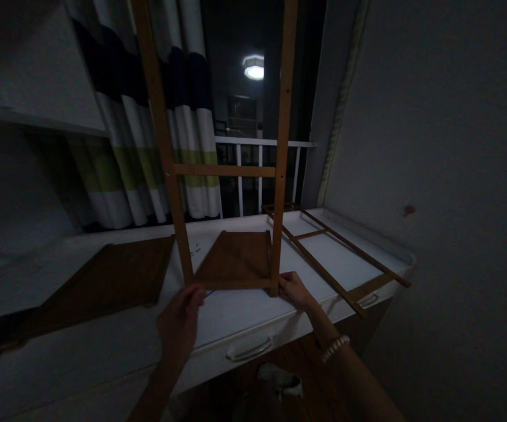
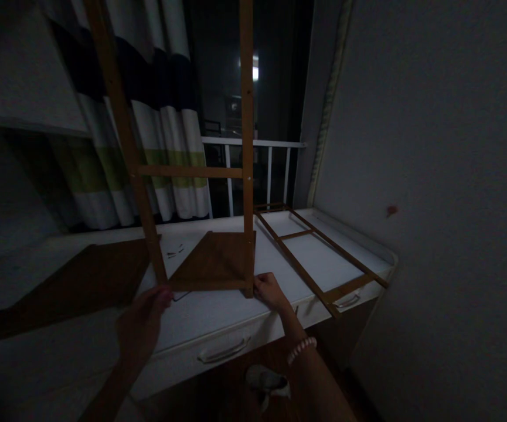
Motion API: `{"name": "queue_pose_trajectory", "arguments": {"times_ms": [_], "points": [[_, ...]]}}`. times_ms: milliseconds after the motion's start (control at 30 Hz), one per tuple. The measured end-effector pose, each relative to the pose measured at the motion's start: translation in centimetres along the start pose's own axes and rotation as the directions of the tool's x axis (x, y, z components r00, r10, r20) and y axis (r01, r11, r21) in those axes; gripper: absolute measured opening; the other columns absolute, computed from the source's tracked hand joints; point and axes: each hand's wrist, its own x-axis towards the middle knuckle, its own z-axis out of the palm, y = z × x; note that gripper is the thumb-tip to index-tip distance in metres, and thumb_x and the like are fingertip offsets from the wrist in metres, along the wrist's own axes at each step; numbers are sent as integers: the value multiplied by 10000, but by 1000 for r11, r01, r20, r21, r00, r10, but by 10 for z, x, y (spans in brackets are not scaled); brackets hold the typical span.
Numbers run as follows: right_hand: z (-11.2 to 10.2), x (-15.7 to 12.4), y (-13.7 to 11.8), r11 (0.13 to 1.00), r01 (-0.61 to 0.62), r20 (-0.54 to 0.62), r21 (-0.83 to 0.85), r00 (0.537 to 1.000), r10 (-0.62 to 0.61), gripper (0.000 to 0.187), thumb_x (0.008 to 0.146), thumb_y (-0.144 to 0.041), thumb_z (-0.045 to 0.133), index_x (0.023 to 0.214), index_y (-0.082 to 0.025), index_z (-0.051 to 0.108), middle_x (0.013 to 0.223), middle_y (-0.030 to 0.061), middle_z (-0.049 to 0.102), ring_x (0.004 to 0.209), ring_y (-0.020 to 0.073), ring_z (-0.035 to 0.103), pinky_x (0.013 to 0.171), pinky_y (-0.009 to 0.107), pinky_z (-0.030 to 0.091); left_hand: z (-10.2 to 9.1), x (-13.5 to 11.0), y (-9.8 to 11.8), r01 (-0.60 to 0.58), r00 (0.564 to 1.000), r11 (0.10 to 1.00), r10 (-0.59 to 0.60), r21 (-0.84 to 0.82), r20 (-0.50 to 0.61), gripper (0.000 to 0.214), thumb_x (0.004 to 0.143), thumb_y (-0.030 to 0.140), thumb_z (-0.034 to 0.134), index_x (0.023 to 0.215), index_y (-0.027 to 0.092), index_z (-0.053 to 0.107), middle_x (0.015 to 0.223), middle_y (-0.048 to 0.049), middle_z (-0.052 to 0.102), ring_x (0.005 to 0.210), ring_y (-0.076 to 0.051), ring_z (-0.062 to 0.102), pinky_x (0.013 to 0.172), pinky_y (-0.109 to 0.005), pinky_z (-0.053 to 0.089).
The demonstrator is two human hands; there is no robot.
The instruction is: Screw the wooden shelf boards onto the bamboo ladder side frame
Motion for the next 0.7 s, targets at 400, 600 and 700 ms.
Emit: {"name": "queue_pose_trajectory", "arguments": {"times_ms": [400, 600, 700], "points": [[0, 3, 0, 997, 48, 18, 60, 999, -49, 338, 626, -417, 503, 442, -154, 394, 326, -72, 353, 287, 14, 258, 324, 189, 138, 100, -41, 48, -12, 755, 956, 201, -293, 625, 170, 743, 235, 398, 740, 174, 556, 631, -11, 583, 542, -107, 496, 538, -214, 397], [1, 5, 1, 997, 20, 42, 74, 999, -24, 340, 650, -379, 504, 432, -165, 355, 317, -92, 298, 281, 8, 217, 323, 188, 126, 108, -41, 38, 33, 785, 970, 125, -242, 607, 97, 748, 246, 391, 695, 194, 453, 522, 35, 516, 466, -99, 455, 481, -206, 363], [1, 4, -1, 996, 26, 30, 84, 999, -29, 326, 649, -354, 500, 432, -169, 342, 321, -95, 287, 291, 9, 219, 325, 186, 130, 110, -42, 36, 36, 784, 971, 119, -237, 610, 90, 738, 255, 407, 681, 195, 441, 522, 36, 514, 457, -97, 454, 469, -204, 356]]}}
